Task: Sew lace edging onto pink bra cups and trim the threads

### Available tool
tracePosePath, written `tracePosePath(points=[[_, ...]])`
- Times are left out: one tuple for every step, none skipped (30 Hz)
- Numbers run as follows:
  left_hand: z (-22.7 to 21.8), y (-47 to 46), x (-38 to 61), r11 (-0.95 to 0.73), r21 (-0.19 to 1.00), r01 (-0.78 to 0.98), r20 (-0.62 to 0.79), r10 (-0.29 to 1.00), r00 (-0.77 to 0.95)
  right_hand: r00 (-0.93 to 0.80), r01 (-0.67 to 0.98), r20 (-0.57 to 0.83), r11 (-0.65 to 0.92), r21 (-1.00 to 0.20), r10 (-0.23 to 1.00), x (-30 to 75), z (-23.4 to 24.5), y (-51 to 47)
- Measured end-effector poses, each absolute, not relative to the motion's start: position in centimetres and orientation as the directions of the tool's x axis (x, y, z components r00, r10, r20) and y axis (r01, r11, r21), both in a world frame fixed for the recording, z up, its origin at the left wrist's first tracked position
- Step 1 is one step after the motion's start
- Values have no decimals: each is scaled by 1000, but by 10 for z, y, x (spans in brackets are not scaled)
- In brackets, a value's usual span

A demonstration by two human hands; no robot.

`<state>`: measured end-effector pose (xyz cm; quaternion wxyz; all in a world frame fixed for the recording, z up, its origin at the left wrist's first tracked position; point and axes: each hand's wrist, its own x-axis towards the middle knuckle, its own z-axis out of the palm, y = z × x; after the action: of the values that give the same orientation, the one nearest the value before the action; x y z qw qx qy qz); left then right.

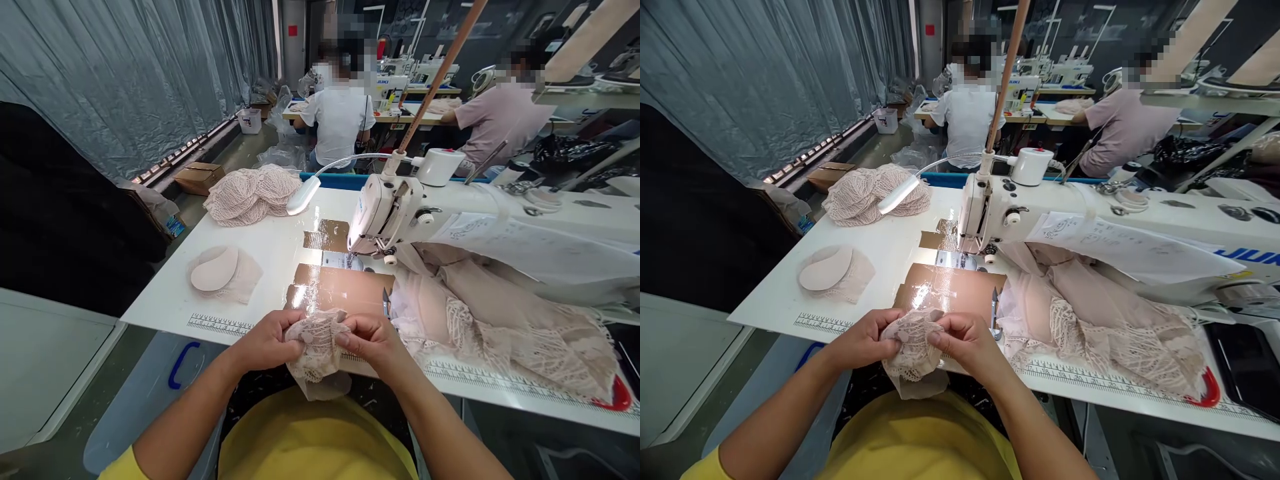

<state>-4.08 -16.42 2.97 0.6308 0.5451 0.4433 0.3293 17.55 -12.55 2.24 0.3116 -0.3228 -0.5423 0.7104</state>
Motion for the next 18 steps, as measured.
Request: tracePosePath(points=[[30,-164,-45,194,976,95,-215,904,369,-574,-110,-135,-240,-965,807,177,23,-125],[29,-165,-49,211,971,109,-235,914,332,-544,-135,-143,-254,-958,827,178,23,-125],[27,-166,-53,238,966,106,-258,923,284,-507,-167,-145,-262,-951,850,179,23,-125],[25,-167,-57,267,960,85,-280,932,232,-464,-201,-144,-262,-944,874,180,23,-125],[23,-169,-60,294,955,47,-297,938,180,-422,-230,-144,-260,-938,895,180,23,-126],[21,-170,-61,314,949,-11,-310,942,132,-387,-251,-148,-258,-933,910,180,22,-126],[19,-171,-62,323,942,-93,-314,944,100,-362,-262,-153,-259,-930,919,179,22,-127],[18,-172,-61,324,927,-190,-313,946,90,-352,-266,-160,-262,-928,922,179,21,-127],[18,-174,-58,322,902,-287,-307,947,99,-348,-265,-167,-268,-926,922,178,21,-128],[19,-176,-55,327,870,-369,-301,945,128,-345,-267,-170,-270,-925,923,177,21,-129],[20,-178,-50,336,840,-426,-291,942,169,-342,-267,-167,-266,-926,925,176,21,-130],[21,-180,-44,338,824,-455,-270,940,209,-342,-261,-159,-256,-931,926,175,22,-130],[23,-182,-37,333,821,-464,-242,939,244,-350,-241,-151,-245,-939,924,174,22,-131],[25,-184,-30,314,827,-465,-211,942,261,-367,-209,-147,-235,-949,919,174,23,-132],[26,-186,-23,293,833,-470,-186,947,261,-386,-172,-146,-227,-959,911,173,23,-132],[27,-187,-17,276,829,-486,-177,954,240,-406,-137,-152,-225,-965,901,172,23,-133],[27,-188,-12,268,811,-520,-188,961,201,-418,-117,-159,-227,-967,895,172,23,-134],[28,-187,-7,270,778,-568,-224,963,150,-417,-114,-164,-230,-966,894,172,22,-134]])
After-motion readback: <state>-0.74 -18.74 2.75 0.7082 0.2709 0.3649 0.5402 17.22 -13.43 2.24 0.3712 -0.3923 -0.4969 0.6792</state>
